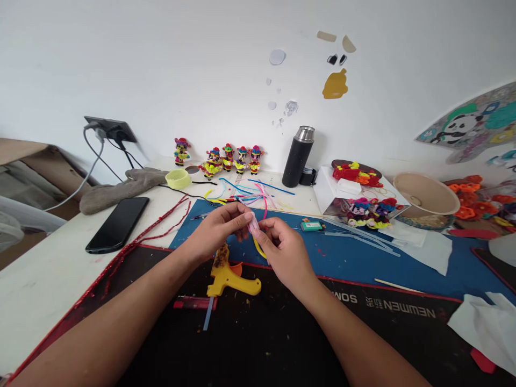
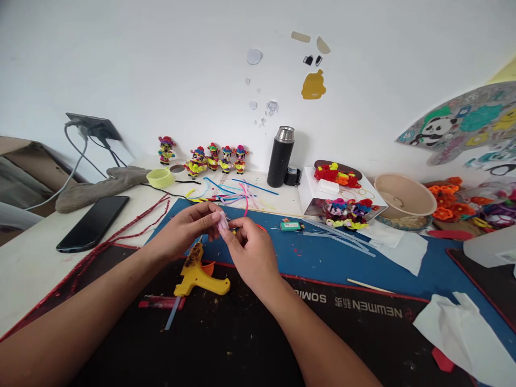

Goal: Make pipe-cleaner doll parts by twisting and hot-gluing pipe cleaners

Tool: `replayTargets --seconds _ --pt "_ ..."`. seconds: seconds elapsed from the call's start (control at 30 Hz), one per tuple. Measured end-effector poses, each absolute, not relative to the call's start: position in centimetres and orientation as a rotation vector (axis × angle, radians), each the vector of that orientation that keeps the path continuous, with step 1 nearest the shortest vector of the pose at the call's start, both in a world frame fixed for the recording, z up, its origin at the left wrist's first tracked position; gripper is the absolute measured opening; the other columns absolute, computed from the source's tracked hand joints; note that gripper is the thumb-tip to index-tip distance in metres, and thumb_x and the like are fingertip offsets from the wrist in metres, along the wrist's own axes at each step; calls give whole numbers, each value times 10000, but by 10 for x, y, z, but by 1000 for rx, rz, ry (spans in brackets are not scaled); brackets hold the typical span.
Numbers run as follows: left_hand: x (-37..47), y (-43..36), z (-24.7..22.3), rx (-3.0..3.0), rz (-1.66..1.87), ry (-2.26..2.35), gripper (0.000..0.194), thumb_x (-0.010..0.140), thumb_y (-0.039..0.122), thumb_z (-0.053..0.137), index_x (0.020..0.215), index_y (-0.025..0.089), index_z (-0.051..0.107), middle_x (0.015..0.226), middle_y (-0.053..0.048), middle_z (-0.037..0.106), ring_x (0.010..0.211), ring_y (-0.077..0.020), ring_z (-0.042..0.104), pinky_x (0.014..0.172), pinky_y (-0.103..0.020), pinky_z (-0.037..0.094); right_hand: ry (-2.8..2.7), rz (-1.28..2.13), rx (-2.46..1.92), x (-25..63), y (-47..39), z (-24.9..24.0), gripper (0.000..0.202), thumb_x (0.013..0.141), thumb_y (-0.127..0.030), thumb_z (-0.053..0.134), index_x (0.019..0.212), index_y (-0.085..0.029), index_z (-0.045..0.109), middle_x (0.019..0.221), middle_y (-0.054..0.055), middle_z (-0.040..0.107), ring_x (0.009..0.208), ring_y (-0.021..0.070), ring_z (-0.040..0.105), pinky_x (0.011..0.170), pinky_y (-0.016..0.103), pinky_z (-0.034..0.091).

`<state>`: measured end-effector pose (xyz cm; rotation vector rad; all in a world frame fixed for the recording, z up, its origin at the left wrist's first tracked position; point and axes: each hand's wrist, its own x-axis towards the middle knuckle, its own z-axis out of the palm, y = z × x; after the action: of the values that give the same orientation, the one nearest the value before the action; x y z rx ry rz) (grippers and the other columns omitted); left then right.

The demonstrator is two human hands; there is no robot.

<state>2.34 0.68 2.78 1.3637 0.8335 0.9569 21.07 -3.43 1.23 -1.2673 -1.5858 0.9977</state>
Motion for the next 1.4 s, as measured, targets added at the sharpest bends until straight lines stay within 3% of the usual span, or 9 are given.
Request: replayTargets --seconds 0.2,0.5,1.07,1.4 --pt "23 6 28 1324 1006 830 307 910 465 770 919 167 697 804 -20 671 704 -152 625 646 -273 491 -1489 1178 -1203 212 -32 10 374 980 -587 634 1111 -238 664 664 -31 565 501 137 505 463 262 370" --pt "22 7 25 1291 1005 801 310 899 446 793 1021 171 718 848 -22 687 715 -150 639 643 -268 491 -1385 1306 -1169 210 -34 19 400 945 -610 671 1011 -216 670 608 -56 558 439 106 466 437 250 342" --pt "20 10 20 1251 1015 757 274 850 412 837 868 158 737 809 -49 711 698 -161 637 658 -280 512 -1405 1288 -1154 210 -33 14 352 940 -568 682 934 -217 655 586 -65 547 420 89 459 422 228 325" --pt "24 7 19 1172 1022 767 323 863 466 822 919 156 755 819 -48 703 702 -160 641 651 -276 510 -1336 1318 -1146 210 -33 17 422 899 -631 708 937 -214 655 571 -68 548 420 99 462 420 236 341"
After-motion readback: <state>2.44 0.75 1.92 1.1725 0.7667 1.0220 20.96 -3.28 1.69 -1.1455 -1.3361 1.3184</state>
